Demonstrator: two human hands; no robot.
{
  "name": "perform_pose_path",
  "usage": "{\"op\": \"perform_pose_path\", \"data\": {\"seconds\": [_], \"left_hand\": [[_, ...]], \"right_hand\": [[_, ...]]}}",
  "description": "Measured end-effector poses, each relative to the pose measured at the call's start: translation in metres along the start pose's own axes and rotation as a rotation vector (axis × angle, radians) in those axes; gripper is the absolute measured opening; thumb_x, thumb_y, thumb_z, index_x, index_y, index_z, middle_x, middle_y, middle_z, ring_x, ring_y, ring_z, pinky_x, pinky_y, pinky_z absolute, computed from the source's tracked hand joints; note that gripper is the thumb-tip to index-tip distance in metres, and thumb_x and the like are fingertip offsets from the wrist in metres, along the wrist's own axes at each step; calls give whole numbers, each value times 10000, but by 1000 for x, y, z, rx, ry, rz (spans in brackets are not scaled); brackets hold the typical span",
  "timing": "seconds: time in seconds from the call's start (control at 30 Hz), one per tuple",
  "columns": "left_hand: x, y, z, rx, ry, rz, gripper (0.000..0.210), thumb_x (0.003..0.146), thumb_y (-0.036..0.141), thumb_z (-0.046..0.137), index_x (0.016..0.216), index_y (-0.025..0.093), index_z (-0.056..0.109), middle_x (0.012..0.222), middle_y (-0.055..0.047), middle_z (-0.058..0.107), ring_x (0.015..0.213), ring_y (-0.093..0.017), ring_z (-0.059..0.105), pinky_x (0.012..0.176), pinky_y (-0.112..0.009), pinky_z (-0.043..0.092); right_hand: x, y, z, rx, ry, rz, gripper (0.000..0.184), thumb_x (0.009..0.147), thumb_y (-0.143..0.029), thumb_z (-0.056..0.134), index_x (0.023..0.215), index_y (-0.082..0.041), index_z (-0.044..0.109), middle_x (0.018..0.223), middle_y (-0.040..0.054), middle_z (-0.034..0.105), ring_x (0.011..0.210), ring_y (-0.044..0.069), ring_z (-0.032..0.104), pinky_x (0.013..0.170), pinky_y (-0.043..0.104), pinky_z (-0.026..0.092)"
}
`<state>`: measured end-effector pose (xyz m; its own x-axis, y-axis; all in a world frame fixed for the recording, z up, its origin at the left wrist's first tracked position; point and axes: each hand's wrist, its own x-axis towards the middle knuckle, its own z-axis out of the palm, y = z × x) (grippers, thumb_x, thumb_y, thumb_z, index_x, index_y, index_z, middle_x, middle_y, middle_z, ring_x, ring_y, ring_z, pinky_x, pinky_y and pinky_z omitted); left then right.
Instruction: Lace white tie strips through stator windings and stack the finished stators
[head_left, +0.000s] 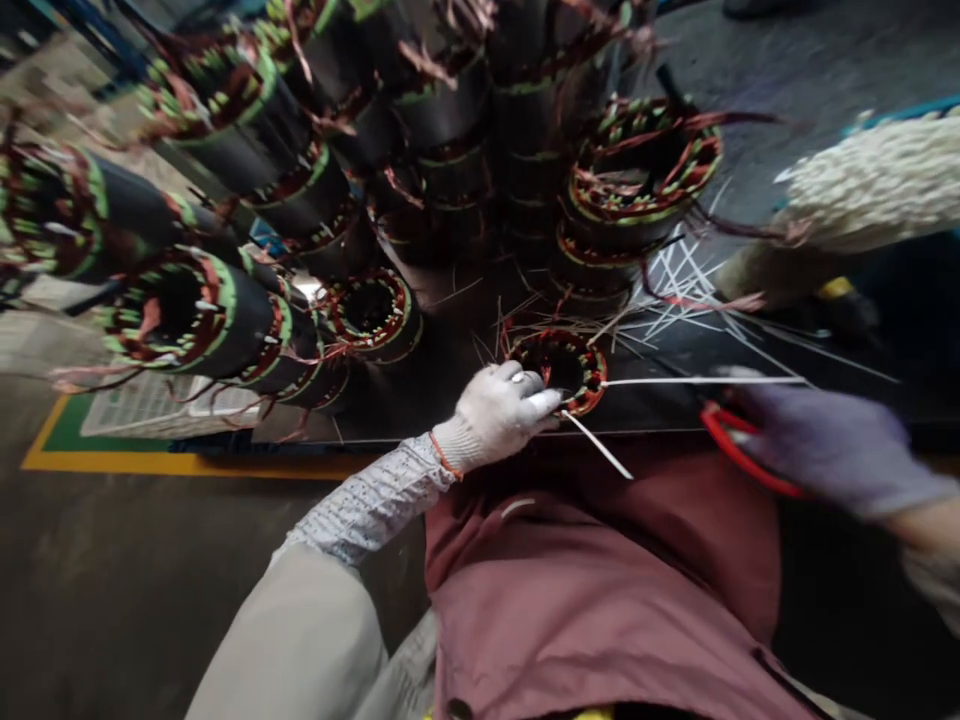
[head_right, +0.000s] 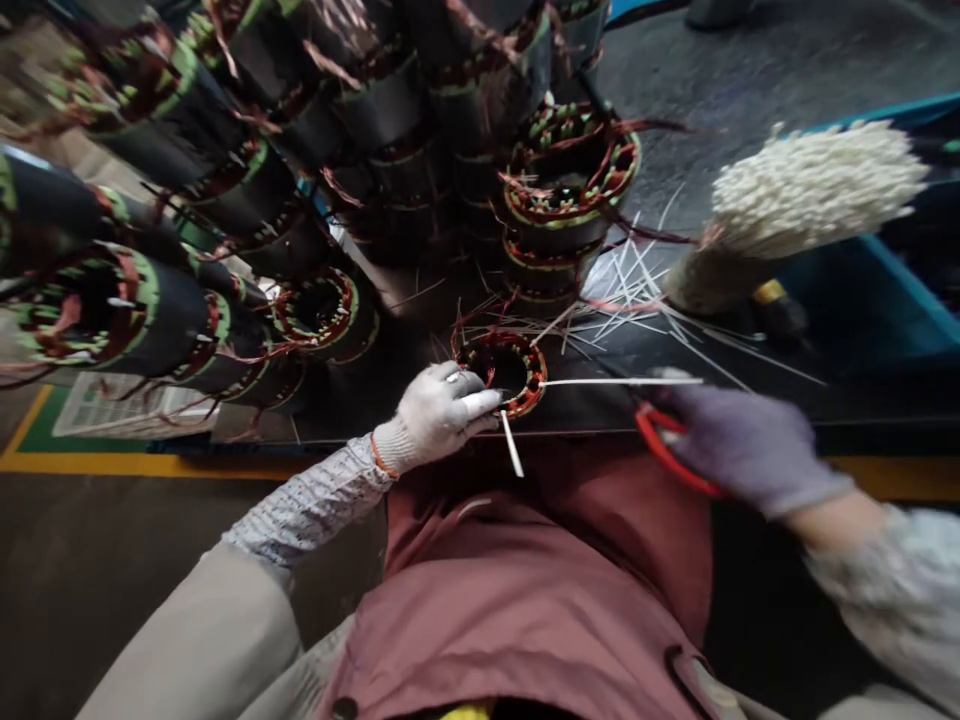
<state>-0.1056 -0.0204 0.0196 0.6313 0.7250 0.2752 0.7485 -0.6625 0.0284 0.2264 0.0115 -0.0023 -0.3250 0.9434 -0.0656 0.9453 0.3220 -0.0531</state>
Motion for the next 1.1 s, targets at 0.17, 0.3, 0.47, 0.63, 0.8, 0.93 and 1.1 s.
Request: {"op": "perform_pose_path", "data": {"seconds": [0.17, 0.3, 0.47, 0.63, 0.8, 0.93, 1.1], "left_hand": [[6, -3, 7, -34, -32, -32, 372, 952, 494, 521, 1173, 256, 701, 1028, -86, 699, 882, -218, 593, 737, -333, 449], [11, -8, 8, -67, -49, -27, 373, 944, 497, 533, 1178, 260, 699, 1042, -88, 693, 903, -225, 581, 752, -340, 454], [9, -8, 7, -68, -26, -26, 353, 950, 482, 530, 1148, 251, 708, 1017, -85, 694, 881, -215, 579, 745, -339, 450], [9, -11, 7, -43, 14, 13, 351, 952, 484, 528, 1131, 248, 716, 985, -83, 700, 843, -206, 580, 713, -331, 446], [11, -12, 7, -36, 92, 67, 344, 957, 481, 522, 1098, 240, 724, 953, -70, 711, 800, -195, 576, 693, -321, 444], [12, -12, 5, -23, 34, 46, 356, 961, 490, 507, 1084, 239, 726, 925, -70, 705, 784, -184, 576, 709, -324, 454], [9, -22, -1, -16, 4, 90, 342, 962, 477, 512, 1118, 256, 721, 970, -78, 707, 805, -184, 580, 703, -315, 461]], "right_hand": [[-54, -56, 3, 88, 367, -250, 404, 871, -284, 458, 1219, -149, 611, 1113, 154, 701, 893, 250, 701, 698, 336, 563], [-40, -89, -13, -40, 337, -197, 391, 870, -316, 495, 1205, -168, 630, 1067, 136, 694, 800, 259, 687, 531, 328, 480], [-23, -88, -12, -68, 217, -203, 439, 866, -345, 536, 1274, -207, 620, 997, 149, 699, 643, 235, 632, 428, 288, 260], [-30, -71, 5, -7, 244, -220, 434, 879, -312, 471, 1281, -223, 606, 932, 109, 730, 622, 244, 654, 463, 313, 396], [-25, -58, 2, 81, 241, -80, 440, 898, -343, 442, 1263, -162, 609, 1062, 149, 725, 786, 289, 710, 586, 363, 534], [-11, -57, 5, 168, 194, -90, 464, 886, -357, 470, 1282, -155, 600, 1129, 155, 709, 899, 323, 712, 691, 410, 583], [0, -42, 12, 428, 129, -154, 385, 896, -338, 491, 1220, -184, 632, 990, 75, 752, 808, 224, 727, 716, 307, 593]]}}
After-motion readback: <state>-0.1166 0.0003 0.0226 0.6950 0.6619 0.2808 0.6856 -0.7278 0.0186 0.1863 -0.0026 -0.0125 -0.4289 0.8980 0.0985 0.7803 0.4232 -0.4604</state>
